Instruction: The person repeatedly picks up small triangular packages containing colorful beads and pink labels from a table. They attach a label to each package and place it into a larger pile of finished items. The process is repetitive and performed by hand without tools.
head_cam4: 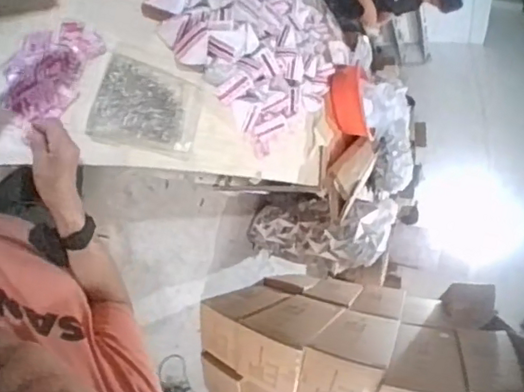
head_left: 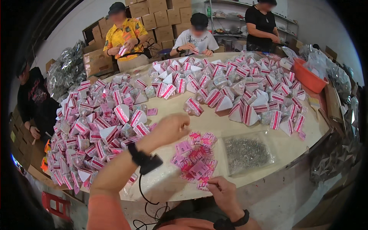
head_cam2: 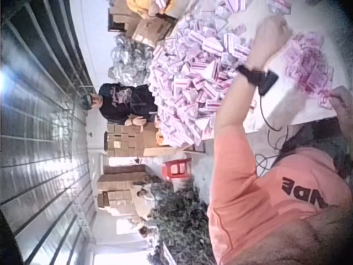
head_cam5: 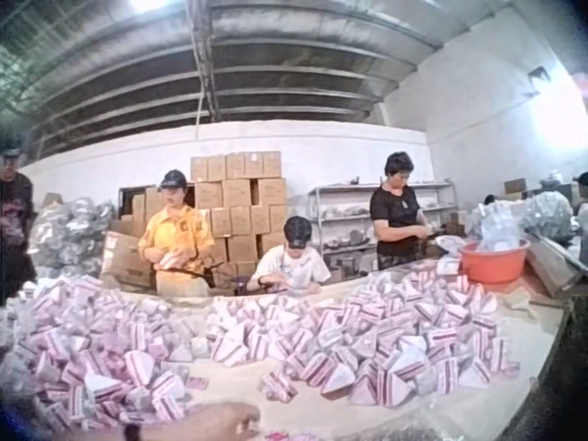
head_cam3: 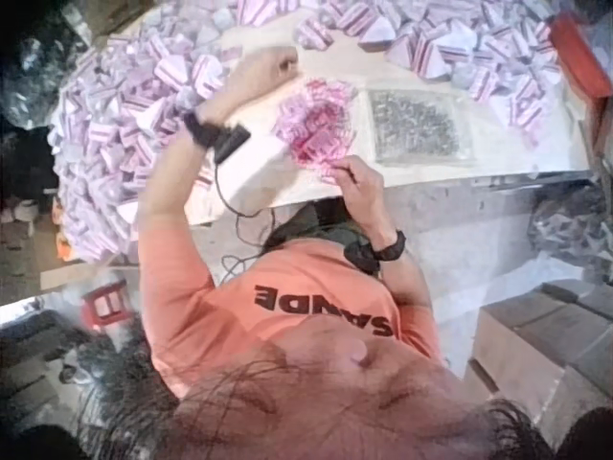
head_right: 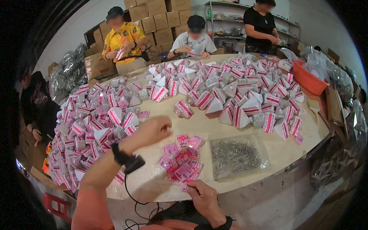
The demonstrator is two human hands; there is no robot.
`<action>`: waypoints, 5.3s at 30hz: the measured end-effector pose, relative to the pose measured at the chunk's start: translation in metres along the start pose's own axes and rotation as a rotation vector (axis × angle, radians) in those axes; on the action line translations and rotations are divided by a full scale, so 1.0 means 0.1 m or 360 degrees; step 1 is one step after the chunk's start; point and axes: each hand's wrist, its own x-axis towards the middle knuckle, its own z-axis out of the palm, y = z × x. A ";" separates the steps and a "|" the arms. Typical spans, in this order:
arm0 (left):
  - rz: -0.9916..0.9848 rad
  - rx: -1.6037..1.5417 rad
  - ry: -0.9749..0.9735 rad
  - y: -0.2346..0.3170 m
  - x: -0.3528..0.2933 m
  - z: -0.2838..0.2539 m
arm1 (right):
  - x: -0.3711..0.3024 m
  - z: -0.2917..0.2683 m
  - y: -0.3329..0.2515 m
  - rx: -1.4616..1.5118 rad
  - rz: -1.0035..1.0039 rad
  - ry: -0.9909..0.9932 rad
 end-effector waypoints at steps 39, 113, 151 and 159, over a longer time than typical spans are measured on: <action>-0.0394 -0.3151 0.0636 0.54 -1.23 0.63 | 0.36 0.16 -1.05 -0.0152 -0.0448 -0.0291; -0.0608 -0.0692 0.1399 0.68 -1.49 0.47 | 0.52 0.61 -0.89 -0.1060 -0.1204 -0.0129; -0.1283 -0.0968 0.1273 -0.75 -1.82 -0.48 | 0.68 -0.39 -0.30 -0.0420 -0.0090 -0.0088; -0.0406 0.0007 0.0888 -0.44 -1.87 -0.09 | 0.94 -1.00 0.36 -0.1616 -0.0295 -0.0095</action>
